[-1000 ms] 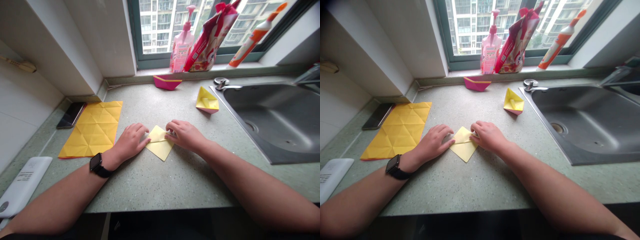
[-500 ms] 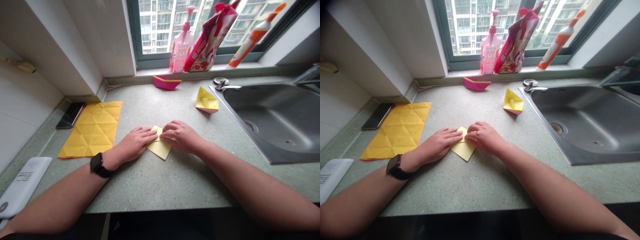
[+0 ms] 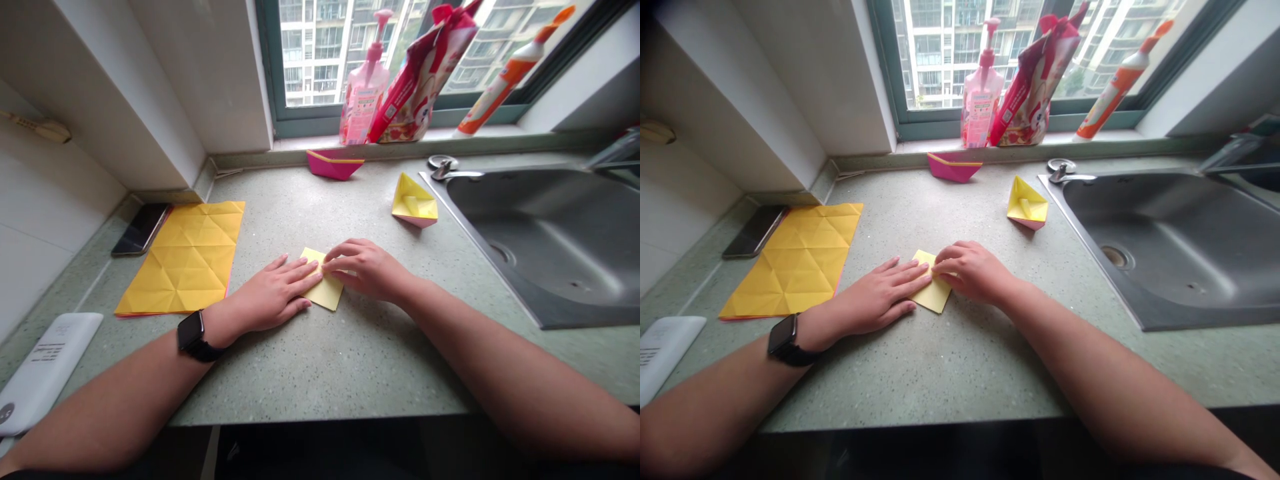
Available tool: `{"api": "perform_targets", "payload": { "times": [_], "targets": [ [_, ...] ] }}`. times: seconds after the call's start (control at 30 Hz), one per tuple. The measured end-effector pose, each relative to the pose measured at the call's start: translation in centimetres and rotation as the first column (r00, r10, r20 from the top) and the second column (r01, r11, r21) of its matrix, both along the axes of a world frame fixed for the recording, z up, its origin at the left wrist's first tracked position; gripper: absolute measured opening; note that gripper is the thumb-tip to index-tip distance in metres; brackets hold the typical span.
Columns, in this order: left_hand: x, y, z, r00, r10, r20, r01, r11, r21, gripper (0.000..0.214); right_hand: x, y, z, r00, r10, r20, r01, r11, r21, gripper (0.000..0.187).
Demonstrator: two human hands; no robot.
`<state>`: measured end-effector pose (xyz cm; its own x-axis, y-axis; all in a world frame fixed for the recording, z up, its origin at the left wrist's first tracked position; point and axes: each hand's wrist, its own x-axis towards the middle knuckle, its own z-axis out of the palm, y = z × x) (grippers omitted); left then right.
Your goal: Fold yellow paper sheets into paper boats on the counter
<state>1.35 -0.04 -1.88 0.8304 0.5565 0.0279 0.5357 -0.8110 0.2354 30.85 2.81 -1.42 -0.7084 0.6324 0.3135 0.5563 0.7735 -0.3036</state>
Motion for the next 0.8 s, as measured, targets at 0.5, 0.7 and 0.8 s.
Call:
{"api": "perform_targets", "payload": {
  "times": [0.5,0.7,0.8],
  "targets": [
    [1.0,-0.6,-0.2,0.99,0.134,-0.037,-0.132,0.99,0.057,0.063,-0.6,-1.0,0.6,0.984,-0.099,0.145,0.102,0.995,-0.016,0.025],
    [1.1,-0.4,-0.3,0.99,0.139,0.004,-0.139,0.988,0.062,0.062,-0.8,-1.1,0.9,0.98,-0.131,0.149,0.138,0.99,-0.038,0.026],
    [1.0,-0.3,-0.5,0.99,0.14,0.007,-0.14,0.989,0.052,0.064,-0.8,-1.2,0.8,0.974,-0.146,0.17,0.153,0.988,-0.027,0.027]
  ]
}}
